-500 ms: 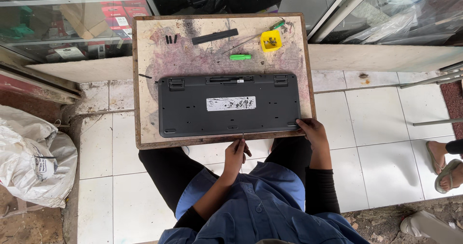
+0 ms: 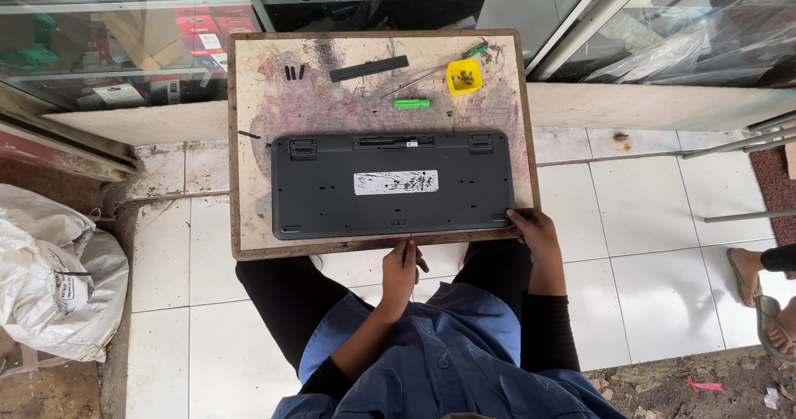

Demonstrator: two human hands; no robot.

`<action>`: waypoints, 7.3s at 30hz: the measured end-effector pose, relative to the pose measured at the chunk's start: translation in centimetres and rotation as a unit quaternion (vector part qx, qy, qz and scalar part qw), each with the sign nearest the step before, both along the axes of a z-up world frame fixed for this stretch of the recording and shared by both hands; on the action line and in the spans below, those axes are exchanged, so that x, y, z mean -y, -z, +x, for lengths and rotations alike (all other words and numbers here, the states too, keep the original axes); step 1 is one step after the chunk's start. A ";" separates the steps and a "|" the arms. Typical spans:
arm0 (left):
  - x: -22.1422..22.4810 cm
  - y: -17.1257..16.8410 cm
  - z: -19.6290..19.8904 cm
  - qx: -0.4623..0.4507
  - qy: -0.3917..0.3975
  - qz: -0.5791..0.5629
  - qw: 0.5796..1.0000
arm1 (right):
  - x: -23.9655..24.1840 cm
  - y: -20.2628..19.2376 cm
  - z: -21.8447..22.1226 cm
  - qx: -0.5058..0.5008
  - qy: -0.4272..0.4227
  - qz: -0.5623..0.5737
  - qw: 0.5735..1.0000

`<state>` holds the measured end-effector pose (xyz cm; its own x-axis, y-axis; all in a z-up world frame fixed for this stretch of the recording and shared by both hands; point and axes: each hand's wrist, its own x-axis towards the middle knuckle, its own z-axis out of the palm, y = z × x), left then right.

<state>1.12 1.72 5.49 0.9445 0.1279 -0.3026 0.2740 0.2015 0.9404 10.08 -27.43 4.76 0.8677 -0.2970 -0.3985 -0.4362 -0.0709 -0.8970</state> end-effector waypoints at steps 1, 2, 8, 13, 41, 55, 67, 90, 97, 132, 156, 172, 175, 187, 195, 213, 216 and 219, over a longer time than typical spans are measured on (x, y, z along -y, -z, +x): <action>-0.1 0.6 -0.1 0.000 -0.002 0.001 1.000 | 0.0 0.0 0.0 0.000 -0.002 0.001 1.000; -0.3 1.2 -0.2 0.000 -0.002 0.009 1.000 | 0.1 0.0 0.0 0.001 -0.003 -0.003 1.000; -1.2 1.1 -0.7 0.012 -0.016 0.013 1.000 | 0.5 1.0 0.2 0.003 -0.003 -0.011 1.000; -1.4 1.2 -0.7 0.013 -0.021 0.016 1.000 | 0.7 1.9 0.1 0.014 0.001 -0.014 1.000; -11.8 0.6 -1.9 -0.018 -0.169 0.118 0.978 | 0.6 1.4 0.2 0.006 -0.008 -0.048 0.999; -17.0 -1.0 -2.1 -0.082 -0.175 0.183 0.964 | 0.6 1.1 0.0 0.002 -0.012 -0.049 0.999; -20.3 -2.2 -2.6 -0.145 -0.132 0.392 0.899 | 1.2 1.7 0.2 -0.004 -0.018 -0.047 0.999; -22.4 -3.0 -3.5 -0.072 0.018 0.413 0.908 | 1.7 1.8 0.6 -0.003 -0.017 -0.040 0.999; -22.4 -2.6 -3.1 -0.063 0.012 0.417 0.907 | 1.8 2.2 0.8 -0.004 -0.015 -0.039 0.999; -22.0 -0.2 -2.7 0.034 -0.076 0.736 0.672 | 1.4 1.2 0.2 -0.011 -0.027 -0.031 0.999; -25.3 2.2 -1.5 0.032 -0.065 0.446 0.892 | 1.8 2.0 0.5 -0.011 -0.035 -0.034 0.999; -21.9 -1.9 -2.4 0.039 -0.096 0.540 0.835 | 1.9 2.6 0.5 -0.001 -0.038 -0.032 0.999; -21.6 0.7 -2.5 0.110 -0.136 0.631 0.756 | 1.9 2.2 0.4 0.002 -0.043 -0.034 0.998; -23.5 0.1 -1.7 -0.038 -0.131 0.425 0.895 | 2.2 2.8 0.7 0.005 -0.044 -0.026 0.999; -24.9 4.7 -1.0 -0.101 -0.131 0.088 0.982 | 2.2 2.6 0.8 0.001 -0.042 -0.030 0.999; -21.7 1.6 -2.3 0.129 -0.143 0.690 0.697 | 2.2 3.7 0.9 0.020 -0.027 -0.029 0.999; -22.1 2.2 -2.4 0.168 -0.139 0.726 0.652 | 2.0 3.6 0.9 0.025 -0.027 -0.022 0.999; -21.5 1.6 -2.0 0.170 -0.193 0.719 0.645 | 1.8 3.3 0.7 0.028 -0.029 -0.023 0.999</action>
<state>-0.87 23.23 3.87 0.7391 0.2903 0.6078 0.1923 -0.9558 0.2225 10.81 -29.28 1.50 0.9046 -0.2625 -0.3359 -0.3792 -0.1353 -0.9154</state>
